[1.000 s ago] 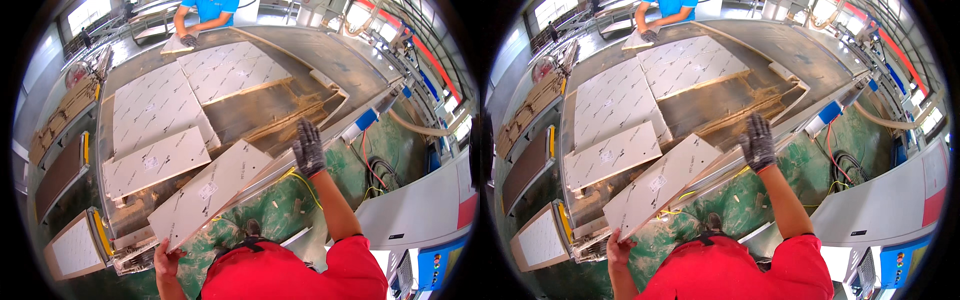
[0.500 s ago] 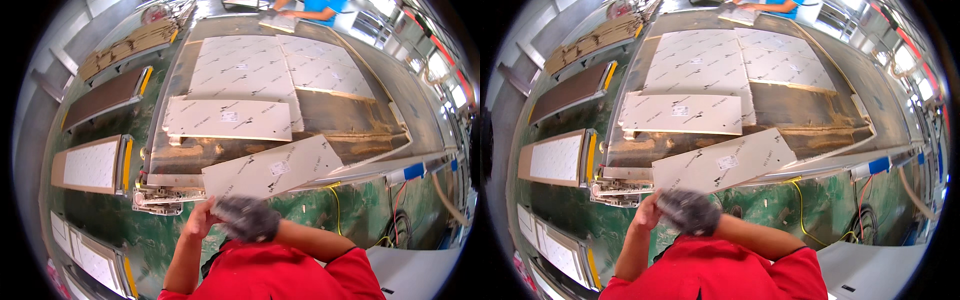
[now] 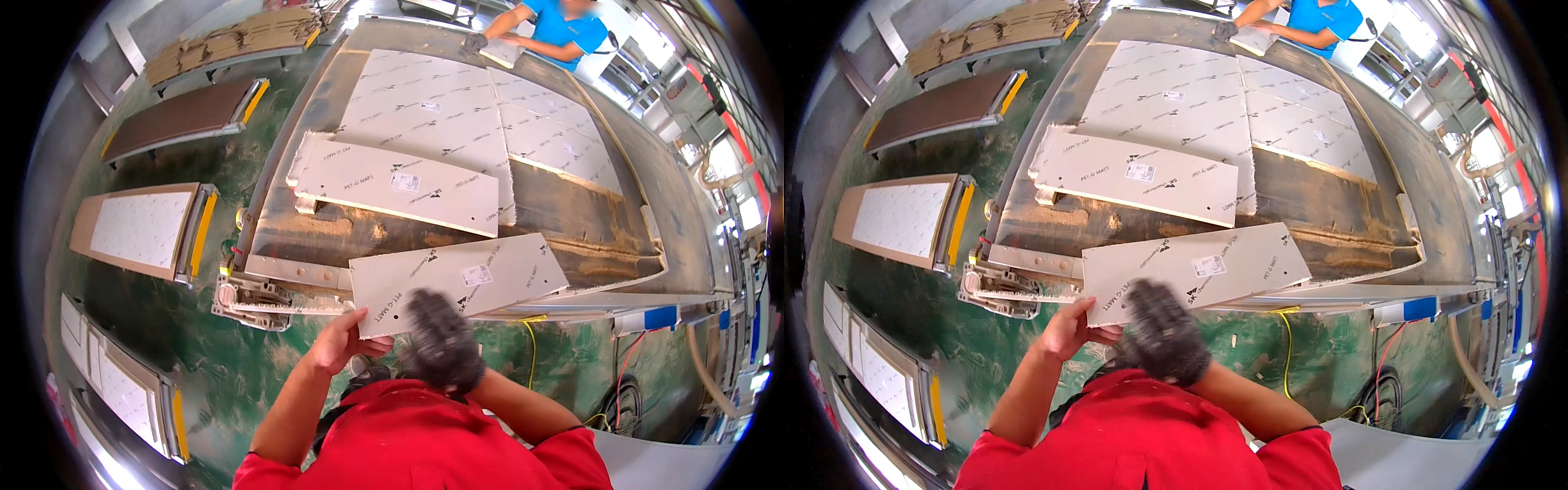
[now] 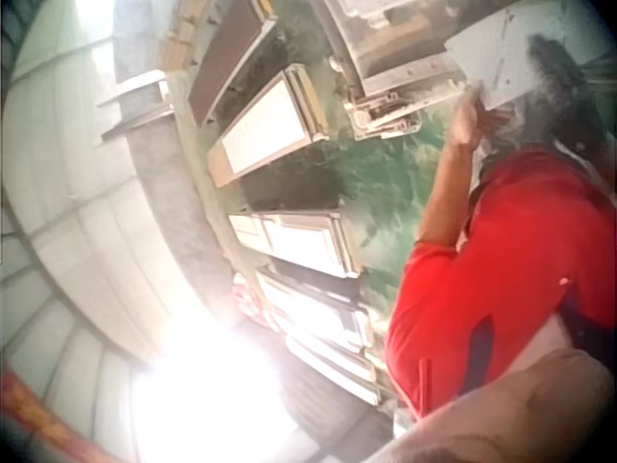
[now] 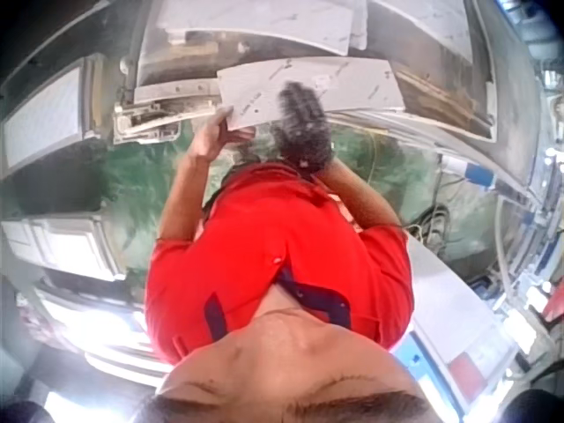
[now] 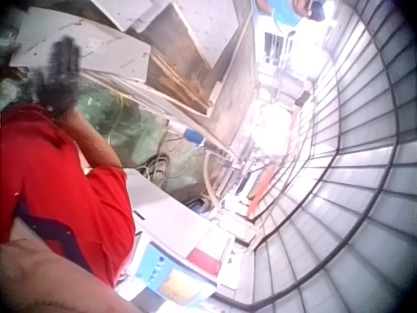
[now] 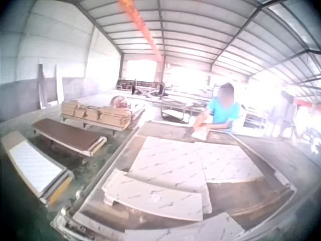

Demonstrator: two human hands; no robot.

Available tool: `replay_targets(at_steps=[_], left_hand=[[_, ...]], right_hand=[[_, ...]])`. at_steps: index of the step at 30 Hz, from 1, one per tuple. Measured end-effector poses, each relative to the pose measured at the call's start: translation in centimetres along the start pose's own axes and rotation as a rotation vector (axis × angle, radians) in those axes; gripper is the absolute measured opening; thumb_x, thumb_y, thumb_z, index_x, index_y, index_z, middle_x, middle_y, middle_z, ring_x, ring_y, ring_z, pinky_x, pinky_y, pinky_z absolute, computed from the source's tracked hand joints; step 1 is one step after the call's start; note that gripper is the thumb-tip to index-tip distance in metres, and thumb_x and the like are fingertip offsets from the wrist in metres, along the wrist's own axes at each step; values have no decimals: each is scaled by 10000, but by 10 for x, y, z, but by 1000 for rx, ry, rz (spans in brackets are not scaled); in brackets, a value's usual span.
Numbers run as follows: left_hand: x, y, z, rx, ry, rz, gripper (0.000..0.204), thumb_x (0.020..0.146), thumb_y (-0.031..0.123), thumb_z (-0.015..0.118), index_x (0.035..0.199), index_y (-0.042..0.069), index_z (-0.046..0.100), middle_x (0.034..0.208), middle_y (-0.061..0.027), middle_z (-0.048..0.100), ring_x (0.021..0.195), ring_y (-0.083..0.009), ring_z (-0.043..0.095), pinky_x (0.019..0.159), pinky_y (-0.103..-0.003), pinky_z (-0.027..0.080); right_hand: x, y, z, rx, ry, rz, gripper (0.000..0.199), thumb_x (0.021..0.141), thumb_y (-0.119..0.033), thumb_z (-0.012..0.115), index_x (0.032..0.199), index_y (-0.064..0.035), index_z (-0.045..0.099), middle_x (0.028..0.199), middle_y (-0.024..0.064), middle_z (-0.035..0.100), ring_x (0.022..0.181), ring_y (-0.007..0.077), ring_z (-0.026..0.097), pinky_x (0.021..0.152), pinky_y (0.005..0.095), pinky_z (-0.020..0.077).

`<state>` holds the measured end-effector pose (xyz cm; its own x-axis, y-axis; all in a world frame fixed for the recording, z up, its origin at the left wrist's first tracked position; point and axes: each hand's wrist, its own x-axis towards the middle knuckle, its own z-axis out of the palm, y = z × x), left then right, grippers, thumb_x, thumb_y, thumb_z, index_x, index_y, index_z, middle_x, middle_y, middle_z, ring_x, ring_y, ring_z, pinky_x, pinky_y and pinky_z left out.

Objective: The person picks up white rectangular panels from a conveyor table, wipes their surfaces with gloved hands, and places them onto a stack. The person handles the panels one at a time, turning them over and moving them between the conveyor and a nearby stack.

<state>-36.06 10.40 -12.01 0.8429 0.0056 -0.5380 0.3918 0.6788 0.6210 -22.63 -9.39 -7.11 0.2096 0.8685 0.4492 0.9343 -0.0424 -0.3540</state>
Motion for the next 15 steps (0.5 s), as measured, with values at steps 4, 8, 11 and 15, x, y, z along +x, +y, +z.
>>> replay_targets(at_steps=[4,8,11,15], left_hand=[[9,-6,1,29,-13,36,550,1062,391,280,1184,-35,604,989,-185,703,903,-286,682,856,-413,526],[15,-19,13,-132,252,84,454,1063,324,339,1210,-17,601,1084,-127,704,937,-265,681,851,-412,535],[6,-7,19,-143,194,81,443,1060,337,374,1221,-11,597,1128,-127,702,982,-279,687,876,-424,540],[6,-5,10,-5,88,14,540,1048,410,342,1198,-39,600,970,-200,714,884,-327,702,875,-454,534]], right_hand=[[-34,-1,29,-167,1,263,720,905,-377,633,1394,115,437,1503,321,377,1429,478,331,1187,598,215],[-7,-41,67,-16,-68,69,767,915,-459,612,1418,91,432,1531,305,354,1441,443,337,1197,576,213],[-8,-34,72,-103,-39,22,761,919,-450,611,1439,74,425,1545,276,355,1449,430,331,1203,573,204],[-52,19,35,-219,26,215,749,907,-396,645,1450,56,399,1539,270,360,1452,439,321,1185,616,208]])
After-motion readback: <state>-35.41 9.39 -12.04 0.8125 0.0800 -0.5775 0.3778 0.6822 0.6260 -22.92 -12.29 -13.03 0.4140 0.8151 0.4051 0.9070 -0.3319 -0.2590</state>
